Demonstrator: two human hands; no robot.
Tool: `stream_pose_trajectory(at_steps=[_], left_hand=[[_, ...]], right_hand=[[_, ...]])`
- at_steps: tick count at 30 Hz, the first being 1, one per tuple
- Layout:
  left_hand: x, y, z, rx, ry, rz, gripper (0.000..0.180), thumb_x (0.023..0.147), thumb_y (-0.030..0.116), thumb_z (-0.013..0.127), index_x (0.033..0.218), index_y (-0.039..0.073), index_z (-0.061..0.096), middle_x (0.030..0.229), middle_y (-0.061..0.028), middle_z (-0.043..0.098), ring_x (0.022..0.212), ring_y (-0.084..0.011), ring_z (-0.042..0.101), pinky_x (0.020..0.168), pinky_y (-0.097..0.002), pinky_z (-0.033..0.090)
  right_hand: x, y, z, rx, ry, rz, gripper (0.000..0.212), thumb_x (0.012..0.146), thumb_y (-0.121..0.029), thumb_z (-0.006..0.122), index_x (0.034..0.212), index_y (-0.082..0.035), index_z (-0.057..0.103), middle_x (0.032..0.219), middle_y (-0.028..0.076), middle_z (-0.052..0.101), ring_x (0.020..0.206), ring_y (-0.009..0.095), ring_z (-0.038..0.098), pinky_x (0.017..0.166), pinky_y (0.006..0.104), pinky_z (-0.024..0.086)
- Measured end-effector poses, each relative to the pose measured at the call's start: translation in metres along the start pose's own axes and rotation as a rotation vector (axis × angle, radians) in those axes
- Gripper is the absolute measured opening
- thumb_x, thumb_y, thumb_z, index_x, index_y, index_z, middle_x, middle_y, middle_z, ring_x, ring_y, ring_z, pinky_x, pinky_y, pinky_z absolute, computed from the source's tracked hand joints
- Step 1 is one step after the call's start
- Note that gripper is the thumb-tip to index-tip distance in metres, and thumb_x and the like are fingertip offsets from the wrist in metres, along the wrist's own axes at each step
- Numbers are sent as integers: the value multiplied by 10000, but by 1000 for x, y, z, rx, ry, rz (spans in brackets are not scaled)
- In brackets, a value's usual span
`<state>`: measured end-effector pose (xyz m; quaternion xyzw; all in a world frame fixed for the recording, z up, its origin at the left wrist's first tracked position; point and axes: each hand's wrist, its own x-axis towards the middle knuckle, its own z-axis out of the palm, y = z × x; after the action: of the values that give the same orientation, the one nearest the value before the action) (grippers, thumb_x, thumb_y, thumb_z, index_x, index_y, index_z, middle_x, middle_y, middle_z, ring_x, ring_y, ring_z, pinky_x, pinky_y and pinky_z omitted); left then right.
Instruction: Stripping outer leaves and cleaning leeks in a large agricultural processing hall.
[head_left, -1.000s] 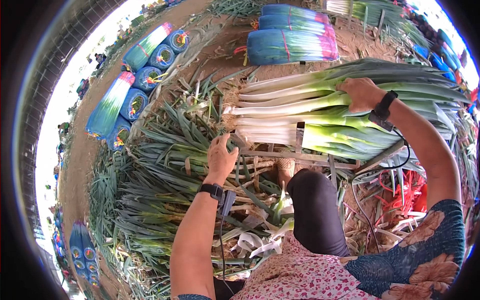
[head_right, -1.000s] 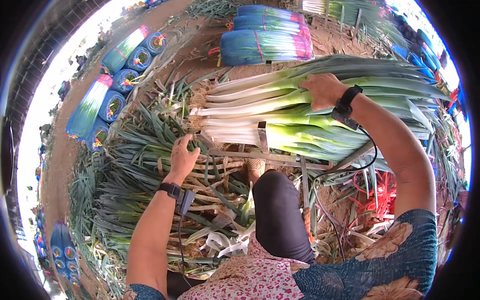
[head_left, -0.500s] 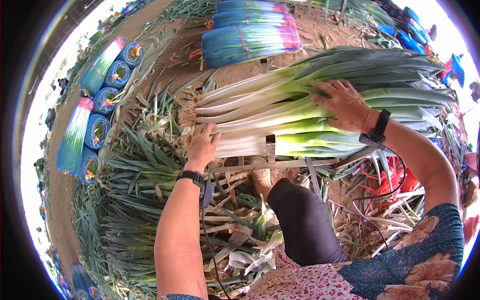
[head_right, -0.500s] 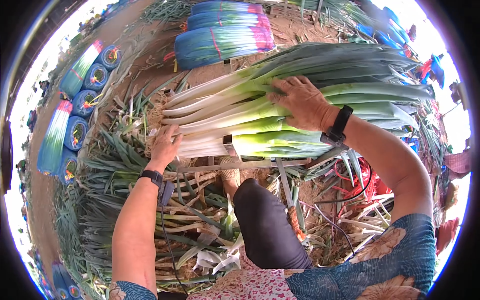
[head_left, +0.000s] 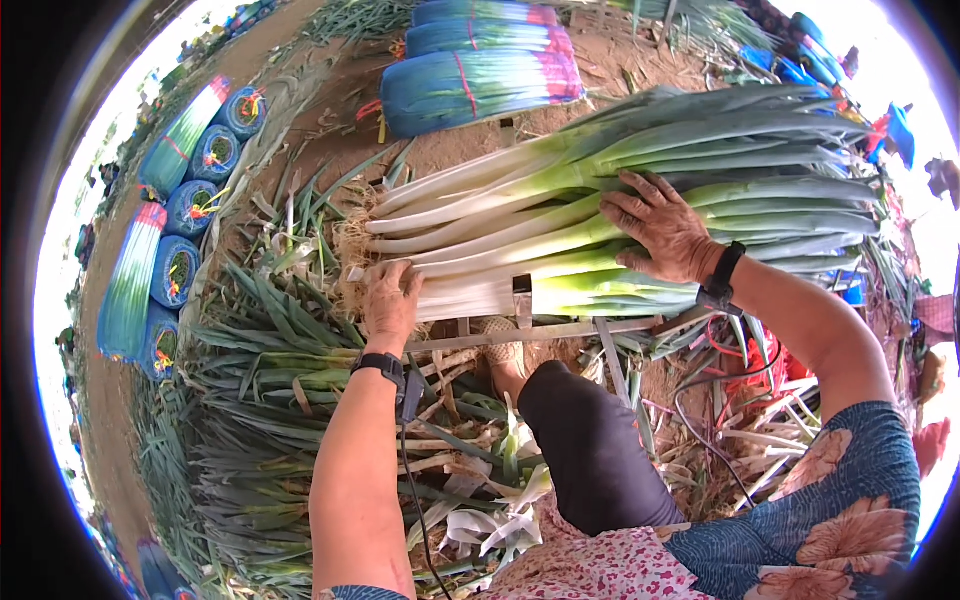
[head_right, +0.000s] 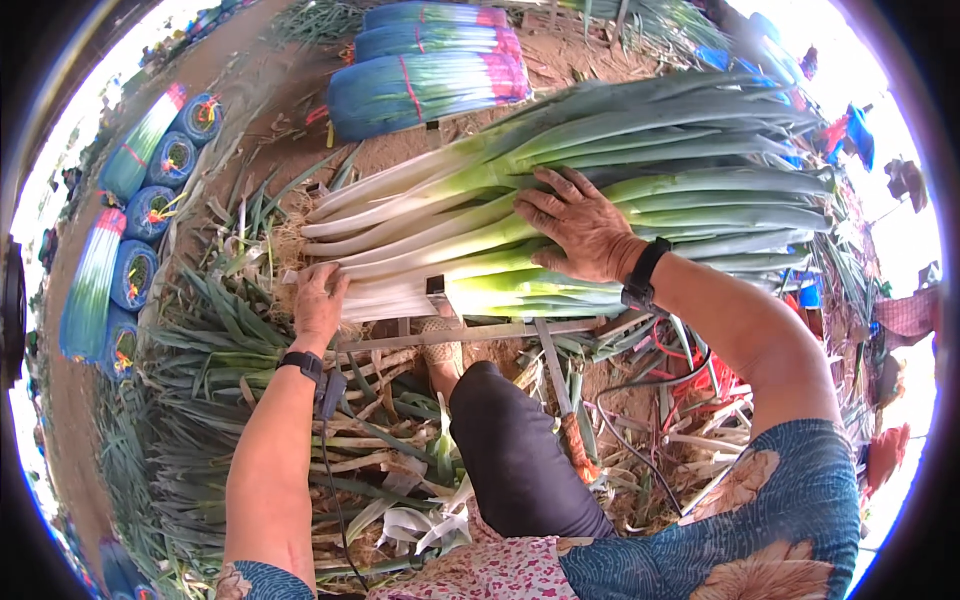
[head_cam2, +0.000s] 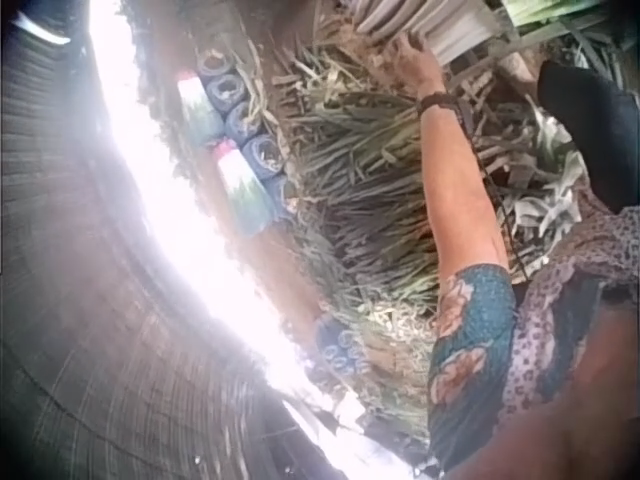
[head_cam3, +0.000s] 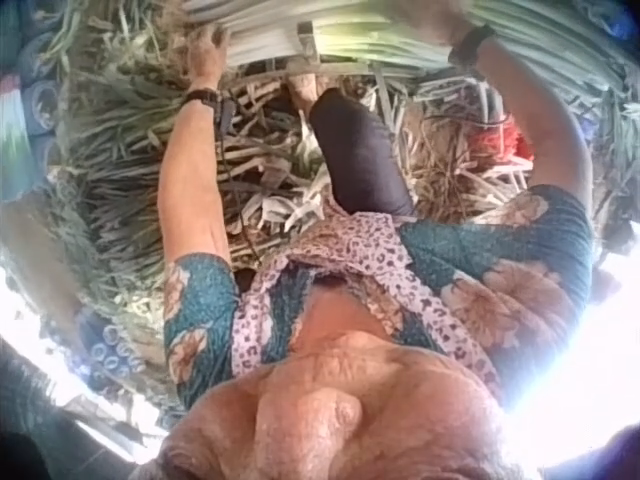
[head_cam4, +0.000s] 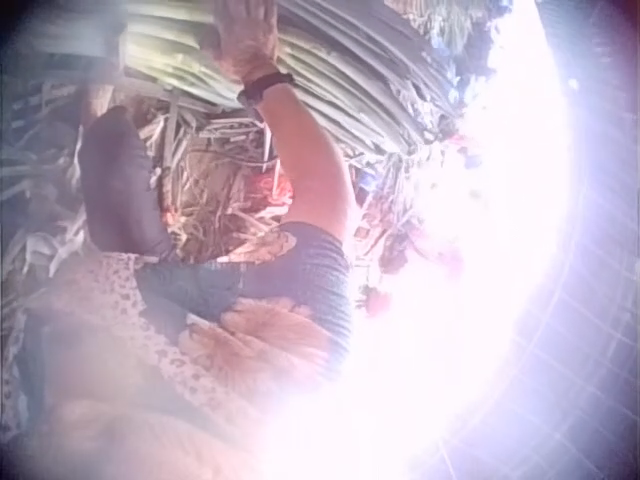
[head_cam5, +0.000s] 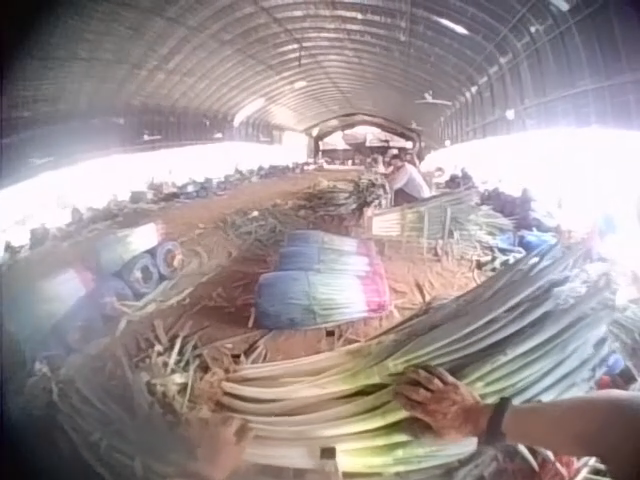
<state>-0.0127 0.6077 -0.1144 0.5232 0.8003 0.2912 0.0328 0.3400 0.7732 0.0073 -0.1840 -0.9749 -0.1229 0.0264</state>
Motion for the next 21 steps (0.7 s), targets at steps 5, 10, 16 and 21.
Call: stream_pose_trajectory(at_steps=[5, 10, 16, 21], left_hand=[[-26, -25, -9, 264, 61, 162, 485, 859, 300, 558, 1294, 127, 434, 1315, -175, 421, 1202, -344, 401, 961, -418, 382], [-91, -18, -33, 82, -189, -72, 535, 851, 284, 577, 1324, 124, 385, 1313, -181, 406, 1184, -351, 408, 965, -431, 379], [-212, -49, -67, -27, -254, -349, 400, 826, 178, 606, 1200, 75, 508, 1101, -176, 537, 1037, -346, 496, 873, -419, 428], [-324, -79, -69, 1, -294, -454, 393, 822, 216, 588, 1174, 47, 535, 1126, -212, 559, 1012, -375, 527, 865, -428, 426]], right_hand=[[9, -12, -15, 26, -12, 15, 652, 754, -391, 622, 1301, -92, 431, 1347, 66, 387, 1312, 294, 259, 1104, 449, 180], [2, -2, -15, 54, 44, 21, 627, 724, -330, 677, 1273, -110, 470, 1310, 95, 407, 1280, 304, 304, 1081, 432, 227], [9, -7, -32, 155, -16, 45, 567, 666, -225, 735, 1194, -146, 548, 1225, 92, 451, 1179, 295, 394, 1020, 421, 306], [19, -17, -45, 99, -159, 80, 543, 678, -220, 725, 1186, -143, 551, 1251, 98, 448, 1200, 296, 385, 1017, 430, 305]])
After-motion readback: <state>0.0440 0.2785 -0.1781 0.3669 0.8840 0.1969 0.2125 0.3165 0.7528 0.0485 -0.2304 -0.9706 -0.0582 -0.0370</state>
